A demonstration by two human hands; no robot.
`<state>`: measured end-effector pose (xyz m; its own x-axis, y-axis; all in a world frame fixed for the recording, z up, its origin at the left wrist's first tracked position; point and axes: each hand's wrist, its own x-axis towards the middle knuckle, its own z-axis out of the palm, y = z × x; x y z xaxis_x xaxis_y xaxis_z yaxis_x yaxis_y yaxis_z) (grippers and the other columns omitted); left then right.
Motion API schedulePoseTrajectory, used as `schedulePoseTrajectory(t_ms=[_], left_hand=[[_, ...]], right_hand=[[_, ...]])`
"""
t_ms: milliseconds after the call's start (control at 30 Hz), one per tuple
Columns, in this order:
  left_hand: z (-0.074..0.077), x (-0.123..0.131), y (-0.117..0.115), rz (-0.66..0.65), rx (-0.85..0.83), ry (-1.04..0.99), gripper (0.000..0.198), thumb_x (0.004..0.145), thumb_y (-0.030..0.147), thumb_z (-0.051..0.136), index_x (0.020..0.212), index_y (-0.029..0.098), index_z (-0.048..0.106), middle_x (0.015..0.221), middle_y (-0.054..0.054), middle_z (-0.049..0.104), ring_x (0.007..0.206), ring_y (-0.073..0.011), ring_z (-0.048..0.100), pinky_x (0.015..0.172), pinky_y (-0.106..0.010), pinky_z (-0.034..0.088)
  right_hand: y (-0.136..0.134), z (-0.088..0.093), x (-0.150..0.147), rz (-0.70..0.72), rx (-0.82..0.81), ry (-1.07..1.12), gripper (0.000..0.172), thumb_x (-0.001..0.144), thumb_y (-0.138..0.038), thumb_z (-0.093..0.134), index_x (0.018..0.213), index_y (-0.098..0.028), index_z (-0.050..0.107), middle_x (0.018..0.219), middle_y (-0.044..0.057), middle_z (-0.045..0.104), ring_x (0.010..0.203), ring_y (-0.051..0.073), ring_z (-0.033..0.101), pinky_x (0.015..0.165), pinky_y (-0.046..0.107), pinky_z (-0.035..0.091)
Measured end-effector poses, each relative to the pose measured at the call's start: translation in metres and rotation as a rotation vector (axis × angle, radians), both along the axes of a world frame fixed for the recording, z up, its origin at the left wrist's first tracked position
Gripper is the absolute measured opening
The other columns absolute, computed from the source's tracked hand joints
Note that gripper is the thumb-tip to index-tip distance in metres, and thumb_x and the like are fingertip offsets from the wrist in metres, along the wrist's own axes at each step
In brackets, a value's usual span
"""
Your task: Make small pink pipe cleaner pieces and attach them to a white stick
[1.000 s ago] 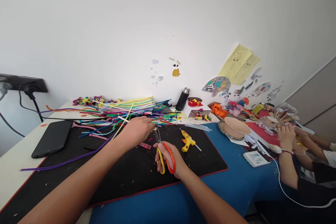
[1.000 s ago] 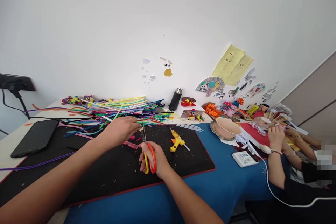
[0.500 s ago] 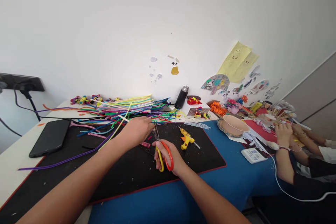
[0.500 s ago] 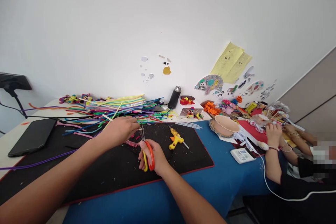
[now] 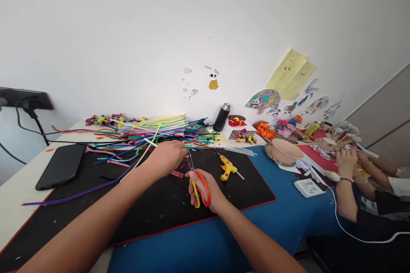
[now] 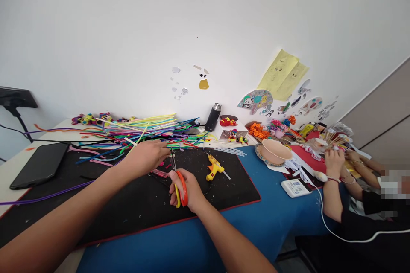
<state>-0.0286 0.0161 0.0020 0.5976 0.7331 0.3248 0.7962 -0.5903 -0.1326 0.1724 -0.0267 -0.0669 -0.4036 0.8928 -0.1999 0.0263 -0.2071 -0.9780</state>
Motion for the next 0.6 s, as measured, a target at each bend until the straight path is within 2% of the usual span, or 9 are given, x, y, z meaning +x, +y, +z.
schedulePoseTrajectory(t_ms=[600], left_hand=[[0.0022,0.001,-0.001,-0.01,-0.03,0.005,0.02,0.099,0.016,0.058,0.087,0.017,0.074,0.086,-0.009,0.071,0.082,-0.0238,0.067,0.069,-0.031,0.049]], right_hand=[[0.0001,-0.0003,-0.0018,-0.008,-0.007,-0.009,0.065,0.078,-0.081,0.067,0.096,-0.019,0.056,0.061,-0.006,0.06,0.038,0.011,0.058,0.036,0.018,0.04]])
